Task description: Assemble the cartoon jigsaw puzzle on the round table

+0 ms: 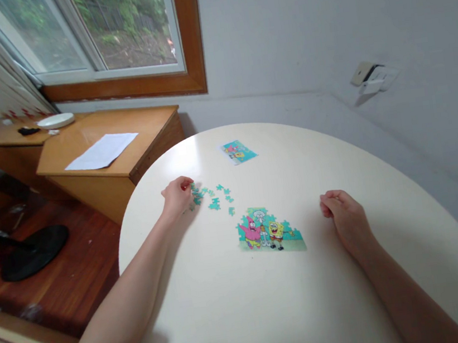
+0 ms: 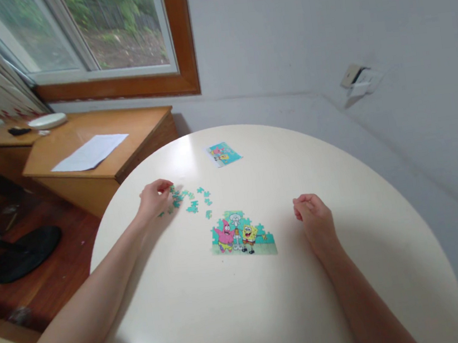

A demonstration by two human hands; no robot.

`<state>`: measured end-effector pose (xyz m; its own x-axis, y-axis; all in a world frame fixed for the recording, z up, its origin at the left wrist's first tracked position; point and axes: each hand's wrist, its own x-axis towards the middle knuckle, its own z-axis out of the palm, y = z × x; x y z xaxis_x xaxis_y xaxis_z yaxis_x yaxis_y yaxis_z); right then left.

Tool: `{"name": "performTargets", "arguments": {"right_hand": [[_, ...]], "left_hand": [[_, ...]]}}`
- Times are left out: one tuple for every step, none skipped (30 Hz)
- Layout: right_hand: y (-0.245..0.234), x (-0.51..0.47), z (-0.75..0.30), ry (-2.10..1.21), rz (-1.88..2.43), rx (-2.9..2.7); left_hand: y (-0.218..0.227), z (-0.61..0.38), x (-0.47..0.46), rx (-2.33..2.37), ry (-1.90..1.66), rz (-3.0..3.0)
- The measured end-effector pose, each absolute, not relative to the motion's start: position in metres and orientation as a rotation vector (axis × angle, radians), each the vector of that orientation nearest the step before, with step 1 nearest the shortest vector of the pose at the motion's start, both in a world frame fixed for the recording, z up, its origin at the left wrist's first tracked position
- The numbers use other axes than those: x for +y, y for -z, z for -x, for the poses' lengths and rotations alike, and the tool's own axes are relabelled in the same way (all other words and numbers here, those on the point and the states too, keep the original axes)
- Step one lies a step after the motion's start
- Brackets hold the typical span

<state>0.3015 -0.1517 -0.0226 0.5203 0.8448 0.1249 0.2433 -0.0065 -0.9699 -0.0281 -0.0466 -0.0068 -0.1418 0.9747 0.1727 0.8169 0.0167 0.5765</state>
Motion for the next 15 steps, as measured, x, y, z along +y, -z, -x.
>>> {"name": "performTargets", "arguments": {"right_hand": [[0.023,-0.152,-0.302,-0.617,1.542,-0.968],[0.024,-0.152,-0.302,-0.619,1.537,-0.968],[0.024,-0.151,-0.302,-0.621,1.533,-0.966],[0.025,-0.151,-0.303,-0.622,1.531,-0.963],[0.026,-0.151,-0.303,-0.622,1.531,-0.963],[0.026,-0.151,-0.303,-0.62,1.529,-0.964],[0.026,-0.151,-0.303,-0.616,1.526,-0.965],[0.026,-0.151,-0.303,-0.612,1.523,-0.968],[0.026,-0.151,-0.303,-0.609,1.523,-0.972],[0.026,-0.151,-0.303,-0.606,1.525,-0.975],[0.025,-0.151,-0.303,-0.607,1.531,-0.976],[0.025,-0.151,-0.303,-0.61,1.54,-0.977],[0.024,-0.151,-0.303,-0.612,1.55,-0.979],[0.024,-0.151,-0.303,-0.614,1.558,-0.979],[0.024,-0.152,-0.303,-0.614,1.563,-0.98]], "left_hand": [[0.007,0.028,-0.047,2.019,-0.832,-1.856],[0.007,0.028,-0.046,2.022,-0.836,-1.857],[0.007,0.029,-0.046,2.028,-0.839,-1.856],[0.007,0.029,-0.046,2.037,-0.84,-1.853],[0.007,0.03,-0.046,2.043,-0.841,-1.848],[0.007,0.031,-0.046,2.048,-0.844,-1.843],[0.008,0.032,-0.045,2.05,-0.847,-1.837],[0.008,0.033,-0.044,2.05,-0.849,-1.831],[0.009,0.034,-0.043,2.05,-0.846,-1.825],[0.01,0.036,-0.042,2.054,-0.838,-1.817],[0.011,0.037,-0.042,2.062,-0.827,-1.808],[0.012,0.039,-0.041,2.072,-0.811,-1.799],[0.012,0.04,-0.04,2.084,-0.796,-1.791],[0.013,0.041,-0.04,2.095,-0.78,-1.784],[0.013,0.041,-0.04,2.103,-0.766,-1.778]]}}
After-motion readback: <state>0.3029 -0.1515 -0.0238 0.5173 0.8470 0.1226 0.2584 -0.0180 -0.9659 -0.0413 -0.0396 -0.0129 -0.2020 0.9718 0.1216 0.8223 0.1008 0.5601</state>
